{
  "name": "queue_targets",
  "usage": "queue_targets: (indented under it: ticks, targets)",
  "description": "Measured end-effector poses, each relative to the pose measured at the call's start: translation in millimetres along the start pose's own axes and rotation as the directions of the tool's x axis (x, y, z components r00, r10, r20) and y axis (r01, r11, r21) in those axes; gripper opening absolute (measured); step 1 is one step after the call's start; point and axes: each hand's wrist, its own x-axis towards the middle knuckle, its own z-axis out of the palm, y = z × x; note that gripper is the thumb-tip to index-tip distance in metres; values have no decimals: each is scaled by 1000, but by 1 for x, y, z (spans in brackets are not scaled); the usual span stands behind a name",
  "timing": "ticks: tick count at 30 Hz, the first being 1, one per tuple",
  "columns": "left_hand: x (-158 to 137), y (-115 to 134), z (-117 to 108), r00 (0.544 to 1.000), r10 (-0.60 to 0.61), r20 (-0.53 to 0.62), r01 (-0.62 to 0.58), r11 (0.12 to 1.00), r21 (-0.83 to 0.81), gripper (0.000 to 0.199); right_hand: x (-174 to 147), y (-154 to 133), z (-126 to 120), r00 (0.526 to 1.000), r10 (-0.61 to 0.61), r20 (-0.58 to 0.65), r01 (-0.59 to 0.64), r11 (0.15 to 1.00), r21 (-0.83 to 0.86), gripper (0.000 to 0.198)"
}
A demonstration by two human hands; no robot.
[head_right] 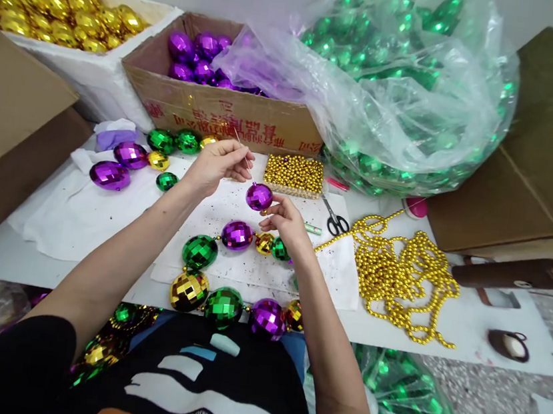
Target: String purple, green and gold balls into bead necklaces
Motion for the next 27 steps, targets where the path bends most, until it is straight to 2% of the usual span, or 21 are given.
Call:
queue_targets:
  ticks: [4,7,9,11,13,15,19,23,25,27]
  targets:
    - [13,3,6,1000,16,6,-16,999,33,22,12,1,-11,1000,21,22,-20,999,-39,54]
    - [20,3,12,1000,28,8,-29,999,43,21,16,-5,-21,995,-97,-35,87,971,-221,44]
    - [24,2,19,1000,21,12,-22,999,43,20,18,-11,-26,965,-251,-77,206,905,-373,31]
    - [27,0,28,1000,12,24,-12,999,31,20,21,-17,-28,921,-384,-58,308,814,-493,24]
    - [28,-1,39,999,7,41,-8,1000,6,18,24,-22,-29,898,-441,-11,356,739,-572,20]
    - [30,-1,49,998,11,57,-10,1000,-19,15,27,-25,-29,891,-454,4,363,706,-609,10]
    - [32,2,61,995,35,91,-34,999,-13,10,31,-25,-32,890,-450,-78,334,759,-559,13]
    - [34,-12,63,991,59,123,-54,998,-41,15,33,-22,-38,913,-361,-189,288,899,-329,22]
    - [32,-29,65,975,17,221,-13,1000,-20,24,33,-22,-40,936,-295,-192,256,945,-203,28]
    - [29,-46,69,918,-46,395,32,999,42,22,32,-25,-41,946,-275,-170,253,958,-137,31]
